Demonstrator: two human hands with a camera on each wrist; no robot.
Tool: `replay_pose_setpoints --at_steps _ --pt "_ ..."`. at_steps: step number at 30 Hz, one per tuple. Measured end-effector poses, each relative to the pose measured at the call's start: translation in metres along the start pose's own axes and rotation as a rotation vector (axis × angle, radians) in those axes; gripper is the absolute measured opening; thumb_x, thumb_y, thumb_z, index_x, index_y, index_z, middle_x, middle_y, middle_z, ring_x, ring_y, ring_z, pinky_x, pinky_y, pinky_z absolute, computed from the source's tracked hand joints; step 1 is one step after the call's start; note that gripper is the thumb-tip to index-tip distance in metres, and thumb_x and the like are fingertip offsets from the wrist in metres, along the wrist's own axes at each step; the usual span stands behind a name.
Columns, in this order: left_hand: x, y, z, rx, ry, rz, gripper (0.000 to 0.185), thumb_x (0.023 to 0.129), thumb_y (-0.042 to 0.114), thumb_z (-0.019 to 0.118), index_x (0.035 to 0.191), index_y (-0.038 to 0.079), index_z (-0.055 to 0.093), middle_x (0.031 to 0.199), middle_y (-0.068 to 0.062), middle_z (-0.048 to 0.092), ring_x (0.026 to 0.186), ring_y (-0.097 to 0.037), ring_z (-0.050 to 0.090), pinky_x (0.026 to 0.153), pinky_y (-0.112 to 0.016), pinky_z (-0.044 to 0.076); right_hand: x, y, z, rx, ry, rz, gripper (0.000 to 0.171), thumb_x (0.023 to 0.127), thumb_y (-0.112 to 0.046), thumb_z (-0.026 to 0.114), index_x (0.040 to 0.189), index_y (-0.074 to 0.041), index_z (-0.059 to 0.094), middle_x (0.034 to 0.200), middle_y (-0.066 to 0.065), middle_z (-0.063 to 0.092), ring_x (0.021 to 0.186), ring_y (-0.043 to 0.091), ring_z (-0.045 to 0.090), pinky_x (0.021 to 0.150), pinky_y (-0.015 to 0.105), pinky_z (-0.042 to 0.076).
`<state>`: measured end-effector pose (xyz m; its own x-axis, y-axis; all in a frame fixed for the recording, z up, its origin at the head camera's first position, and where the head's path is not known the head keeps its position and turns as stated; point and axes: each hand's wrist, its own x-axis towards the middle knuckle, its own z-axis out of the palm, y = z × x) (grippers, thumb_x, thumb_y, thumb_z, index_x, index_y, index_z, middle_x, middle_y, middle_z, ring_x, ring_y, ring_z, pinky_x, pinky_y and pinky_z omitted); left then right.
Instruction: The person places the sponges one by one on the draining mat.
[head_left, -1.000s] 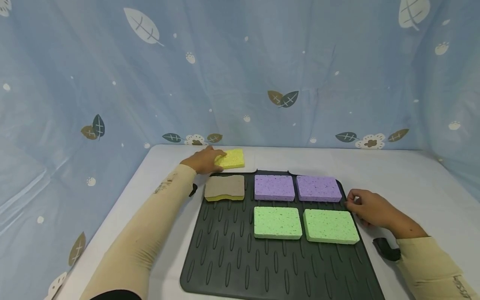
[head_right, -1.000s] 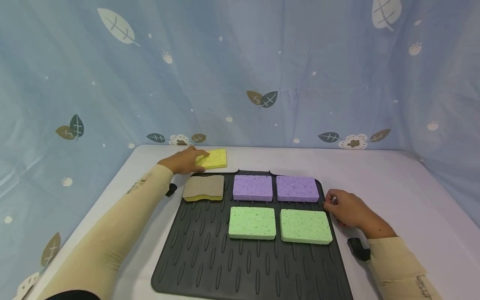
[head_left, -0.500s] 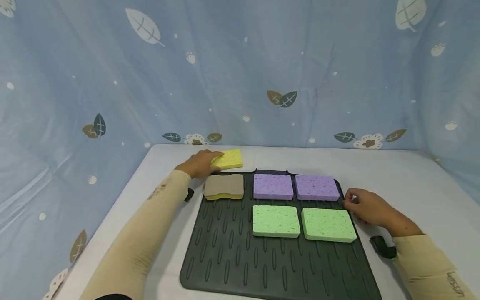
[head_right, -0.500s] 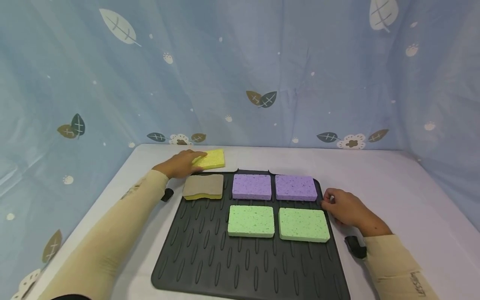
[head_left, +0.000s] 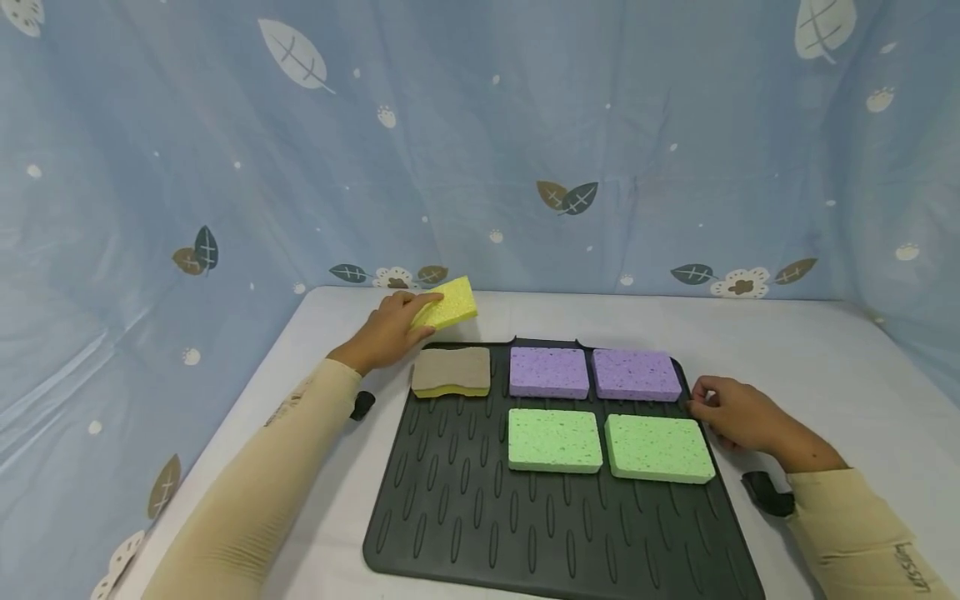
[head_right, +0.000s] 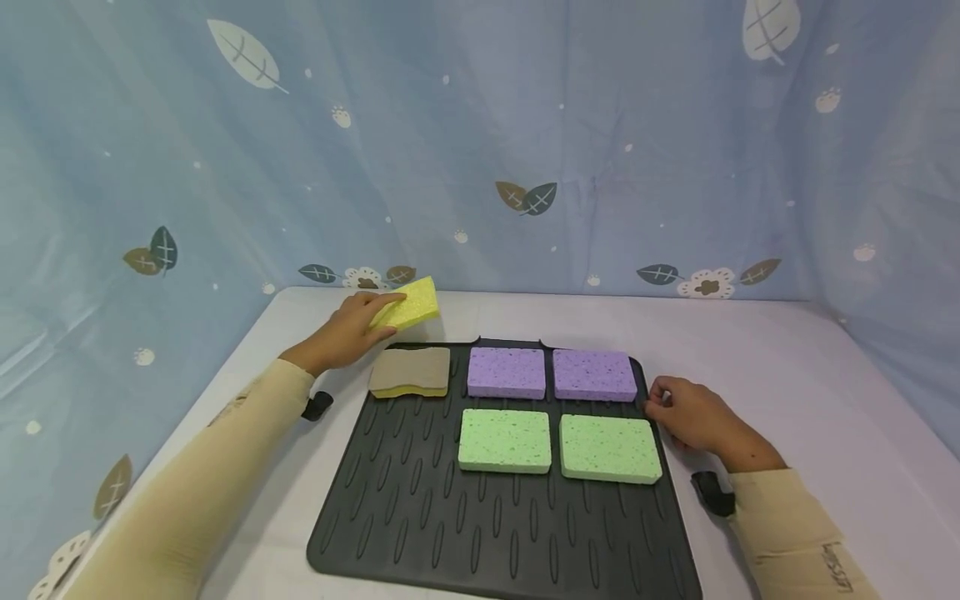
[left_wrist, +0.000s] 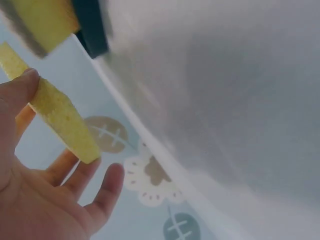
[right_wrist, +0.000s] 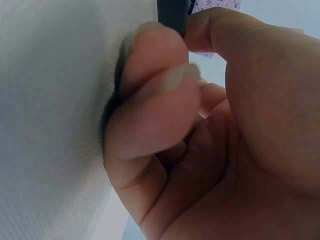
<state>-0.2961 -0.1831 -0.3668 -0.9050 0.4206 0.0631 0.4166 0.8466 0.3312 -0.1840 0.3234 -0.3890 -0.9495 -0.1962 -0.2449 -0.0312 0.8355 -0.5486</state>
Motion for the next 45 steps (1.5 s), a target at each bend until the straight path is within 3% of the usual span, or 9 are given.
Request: replay_pose_setpoints --at_steps 5,11,20,25,33,38,45 --pt "-0.019 0.008 -0.002 -0.017 0.072 0.038 0.061 0.103 0.034 0.057 0.156 0.036 0.029 0.151 -0.015 0.038 0.138 -0.034 0.037 0.106 -0.060 0.034 -0.001 0.000 -0.001 -0.009 0.008 -0.021 0.013 0.100 -0.016 0.054 0.098 -0.004 0.056 0.059 -0.003 0.050 0.048 0.013 0.049 0.045 0.031 0.042" --pt "-0.050 0.024 -0.004 0.035 0.130 0.092 0.060 0.102 0.035 0.059 0.155 0.035 0.032 0.149 -0.016 0.039 0.137 -0.034 0.038 0.102 -0.061 0.033 0.000 0.000 -0.002 -0.005 0.007 -0.019 0.013 0.100 -0.017 0.053 0.098 -0.004 0.056 0.058 -0.003 0.049 0.048 0.014 0.048 0.045 0.031 0.042" --pt "-0.093 0.051 -0.003 -0.002 0.078 0.161 0.068 0.101 0.030 0.062 0.158 0.032 0.026 0.151 -0.014 0.037 0.137 -0.035 0.041 0.107 -0.061 0.036 -0.005 0.001 0.000 -0.016 0.019 -0.011 0.013 0.099 -0.017 0.053 0.097 -0.005 0.055 0.057 -0.003 0.048 0.048 0.014 0.048 0.045 0.031 0.042" --pt "-0.110 0.061 -0.002 -0.013 0.055 0.176 0.066 0.098 0.030 0.066 0.155 0.028 0.034 0.151 -0.013 0.039 0.138 -0.034 0.041 0.107 -0.058 0.039 -0.004 0.000 0.001 -0.012 0.013 -0.015 0.013 0.099 -0.017 0.052 0.098 -0.004 0.055 0.058 -0.003 0.047 0.049 0.014 0.048 0.045 0.031 0.042" --pt "-0.124 0.073 -0.002 0.076 0.051 0.233 0.063 0.092 0.037 0.072 0.148 0.028 0.046 0.144 -0.011 0.049 0.127 -0.032 0.053 0.102 -0.054 0.044 -0.003 -0.001 -0.001 -0.020 0.012 -0.018 0.014 0.099 -0.017 0.053 0.098 -0.004 0.055 0.058 -0.002 0.048 0.049 0.015 0.049 0.045 0.032 0.042" --pt "-0.129 0.078 -0.003 0.090 0.008 0.244 0.061 0.089 0.038 0.076 0.143 0.031 0.051 0.136 -0.004 0.054 0.121 -0.026 0.056 0.098 -0.050 0.047 -0.004 0.002 0.002 -0.014 0.009 -0.010 0.014 0.099 -0.018 0.053 0.097 -0.004 0.055 0.059 -0.002 0.049 0.049 0.015 0.049 0.046 0.032 0.043" --pt "-0.132 0.079 0.001 0.090 0.008 0.261 0.061 0.084 0.037 0.081 0.139 0.027 0.056 0.127 -0.002 0.059 0.115 -0.023 0.059 0.092 -0.047 0.048 -0.004 0.000 0.001 -0.030 0.024 -0.023 0.015 0.101 -0.019 0.054 0.097 -0.004 0.055 0.059 -0.001 0.049 0.049 0.015 0.050 0.046 0.032 0.043"
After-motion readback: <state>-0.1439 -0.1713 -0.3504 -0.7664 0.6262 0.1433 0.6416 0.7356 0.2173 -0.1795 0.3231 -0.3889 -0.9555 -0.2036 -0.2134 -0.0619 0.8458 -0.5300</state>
